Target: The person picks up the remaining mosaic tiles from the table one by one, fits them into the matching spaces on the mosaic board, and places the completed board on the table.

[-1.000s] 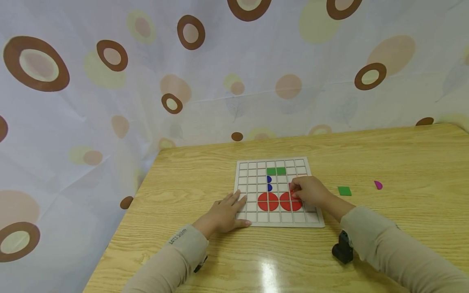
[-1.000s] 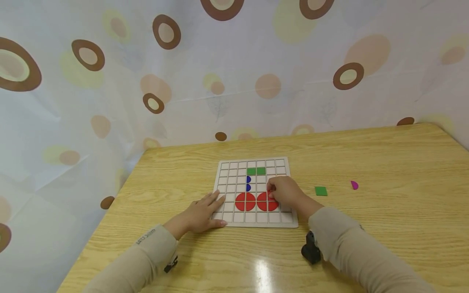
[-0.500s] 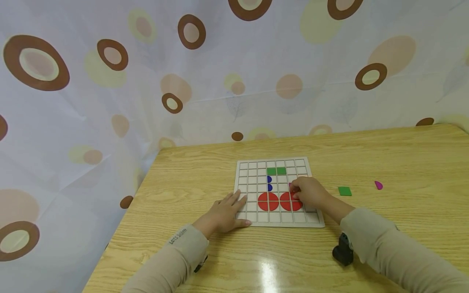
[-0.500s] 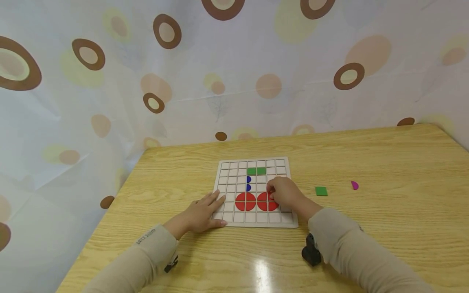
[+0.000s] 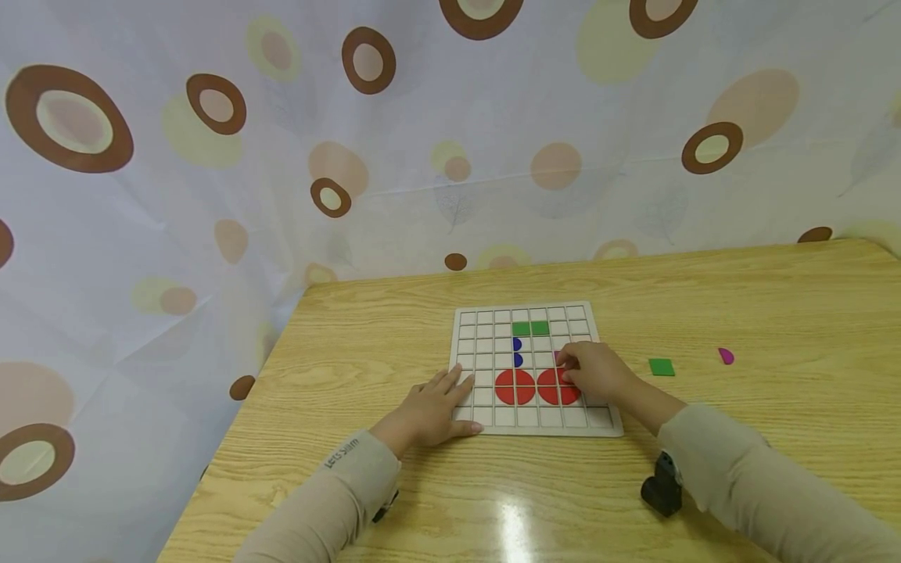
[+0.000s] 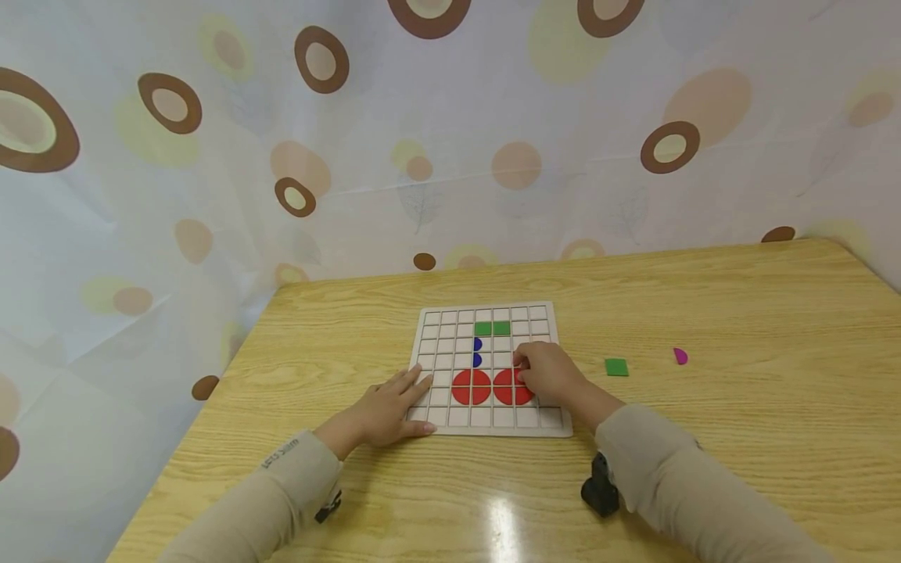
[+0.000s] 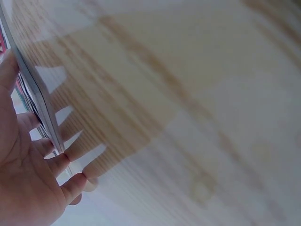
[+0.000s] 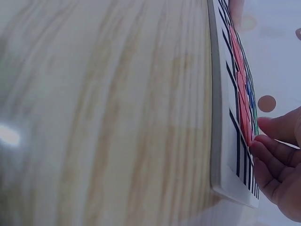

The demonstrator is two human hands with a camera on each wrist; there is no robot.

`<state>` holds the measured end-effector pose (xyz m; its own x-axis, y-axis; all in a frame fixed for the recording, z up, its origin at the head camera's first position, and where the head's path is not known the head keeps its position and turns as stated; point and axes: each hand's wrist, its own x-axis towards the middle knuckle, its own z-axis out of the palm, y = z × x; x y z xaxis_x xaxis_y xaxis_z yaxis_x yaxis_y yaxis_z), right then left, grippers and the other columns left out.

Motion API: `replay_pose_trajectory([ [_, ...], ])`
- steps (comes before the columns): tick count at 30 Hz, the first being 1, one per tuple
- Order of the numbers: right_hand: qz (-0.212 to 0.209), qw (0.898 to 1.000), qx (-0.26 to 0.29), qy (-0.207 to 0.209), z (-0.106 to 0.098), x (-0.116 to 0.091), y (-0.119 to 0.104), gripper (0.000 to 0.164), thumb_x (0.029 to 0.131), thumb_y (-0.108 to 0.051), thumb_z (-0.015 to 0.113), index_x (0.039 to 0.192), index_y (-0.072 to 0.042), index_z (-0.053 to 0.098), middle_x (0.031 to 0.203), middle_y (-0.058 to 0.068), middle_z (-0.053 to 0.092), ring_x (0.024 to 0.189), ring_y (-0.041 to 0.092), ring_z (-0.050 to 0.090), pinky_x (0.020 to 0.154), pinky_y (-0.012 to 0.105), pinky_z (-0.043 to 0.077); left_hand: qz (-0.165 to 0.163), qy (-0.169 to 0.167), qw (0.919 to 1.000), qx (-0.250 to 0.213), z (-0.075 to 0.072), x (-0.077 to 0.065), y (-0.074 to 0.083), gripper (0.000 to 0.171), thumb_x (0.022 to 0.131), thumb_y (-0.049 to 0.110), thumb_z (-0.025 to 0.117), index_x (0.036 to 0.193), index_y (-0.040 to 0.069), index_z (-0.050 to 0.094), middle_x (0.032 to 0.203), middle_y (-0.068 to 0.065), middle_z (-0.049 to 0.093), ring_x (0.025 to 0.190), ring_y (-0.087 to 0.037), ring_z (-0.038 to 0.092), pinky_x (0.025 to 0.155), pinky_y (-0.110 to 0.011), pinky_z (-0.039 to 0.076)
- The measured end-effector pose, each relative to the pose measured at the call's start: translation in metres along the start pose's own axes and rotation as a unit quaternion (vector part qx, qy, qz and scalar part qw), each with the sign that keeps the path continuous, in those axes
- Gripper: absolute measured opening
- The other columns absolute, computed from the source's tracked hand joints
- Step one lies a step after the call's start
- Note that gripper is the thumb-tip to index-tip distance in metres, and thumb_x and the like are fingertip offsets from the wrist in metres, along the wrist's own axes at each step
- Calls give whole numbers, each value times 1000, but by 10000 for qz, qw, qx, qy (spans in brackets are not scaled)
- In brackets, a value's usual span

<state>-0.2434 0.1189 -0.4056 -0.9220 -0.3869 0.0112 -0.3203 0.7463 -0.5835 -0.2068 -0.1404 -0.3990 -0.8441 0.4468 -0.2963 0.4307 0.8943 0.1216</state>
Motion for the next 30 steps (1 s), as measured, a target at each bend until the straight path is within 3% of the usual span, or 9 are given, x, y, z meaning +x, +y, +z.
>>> replay_pose_trajectory([
  [8, 198, 9993, 300, 68, -7, -10, 7, 13, 82, -7, 56, 93, 0, 59, 88, 8, 58, 84, 23, 53, 74, 39, 44, -11, -28, 10000, -23, 0, 1, 1, 75, 81, 57, 41, 139, 17, 18, 143, -6, 10, 129, -25, 11, 97, -46, 20],
  [30, 288, 9972, 478, 501, -39, -39, 30, 16, 82, -9, 56, 93, 3, 59, 84, 8, 58, 81, 26, 53, 68, 38, 44, -4, 53, 9999, 97, 2, 4, -2, 77, 79, 59, 42, 139, 17, 19, 143, -6, 11, 128, -24, 14, 96, -47, 22],
])
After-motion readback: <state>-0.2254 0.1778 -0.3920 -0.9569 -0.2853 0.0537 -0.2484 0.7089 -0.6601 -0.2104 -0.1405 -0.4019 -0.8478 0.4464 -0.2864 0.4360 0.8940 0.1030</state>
